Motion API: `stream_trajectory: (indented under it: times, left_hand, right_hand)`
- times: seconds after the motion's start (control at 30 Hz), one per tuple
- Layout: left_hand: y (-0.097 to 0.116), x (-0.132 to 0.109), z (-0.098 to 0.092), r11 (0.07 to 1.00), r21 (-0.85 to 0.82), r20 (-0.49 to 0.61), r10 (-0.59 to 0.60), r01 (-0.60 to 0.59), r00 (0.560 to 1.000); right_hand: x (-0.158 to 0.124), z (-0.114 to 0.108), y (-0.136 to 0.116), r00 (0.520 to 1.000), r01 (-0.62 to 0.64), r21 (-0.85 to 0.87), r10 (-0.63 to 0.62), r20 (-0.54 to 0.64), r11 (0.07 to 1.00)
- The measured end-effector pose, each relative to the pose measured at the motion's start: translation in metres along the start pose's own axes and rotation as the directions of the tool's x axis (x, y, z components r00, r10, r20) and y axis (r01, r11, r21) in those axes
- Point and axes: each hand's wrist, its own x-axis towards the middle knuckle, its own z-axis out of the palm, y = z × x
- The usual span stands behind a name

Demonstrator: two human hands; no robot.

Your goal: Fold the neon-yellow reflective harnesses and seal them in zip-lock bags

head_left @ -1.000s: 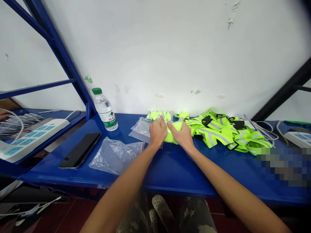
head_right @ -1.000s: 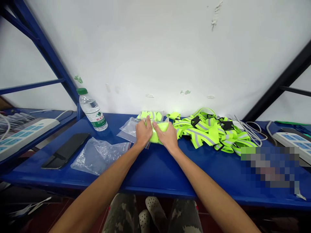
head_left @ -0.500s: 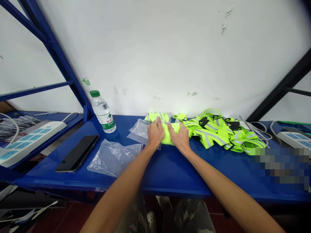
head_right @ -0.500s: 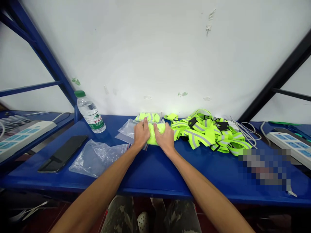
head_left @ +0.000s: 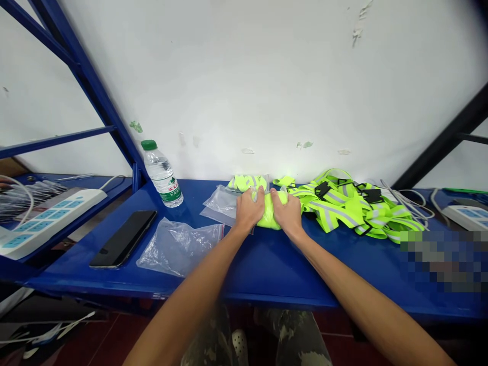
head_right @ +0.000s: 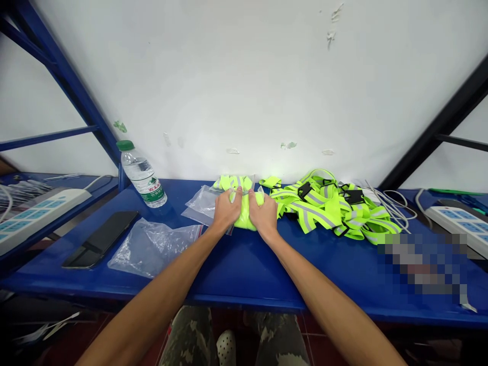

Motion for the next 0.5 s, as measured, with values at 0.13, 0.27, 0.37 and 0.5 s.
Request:
stream_trajectory:
  times: [0.13,0.27,0.37,0.5]
  left_hand:
    - [0.006,0.001,-0.001,0.999,0.049,-0.047,-0.017,0.019,0.999]
    - [0.005,0.006,-0.009,0.997,0.072,-0.074,-0.007,0.012,0.997]
    - [0.001,0.011,-0.015,0.996,0.073,-0.112,-0.035,0.043,0.993]
    - [-0.001,0.014,-0.014,0.996,0.049,-0.151,-0.070,0.078,0.986]
  right_hand:
    - [0.000,0.001,0.000,0.998,0.046,-0.038,-0.048,-0.041,0.998]
    - [0.000,0.002,-0.002,0.998,0.064,0.023,-0.064,0.012,0.998]
    - [-0.002,0.002,-0.005,0.985,0.057,0.121,-0.076,0.156,0.991]
    - [-0.005,0.002,-0.008,0.979,0.039,0.138,-0.065,0.194,0.990]
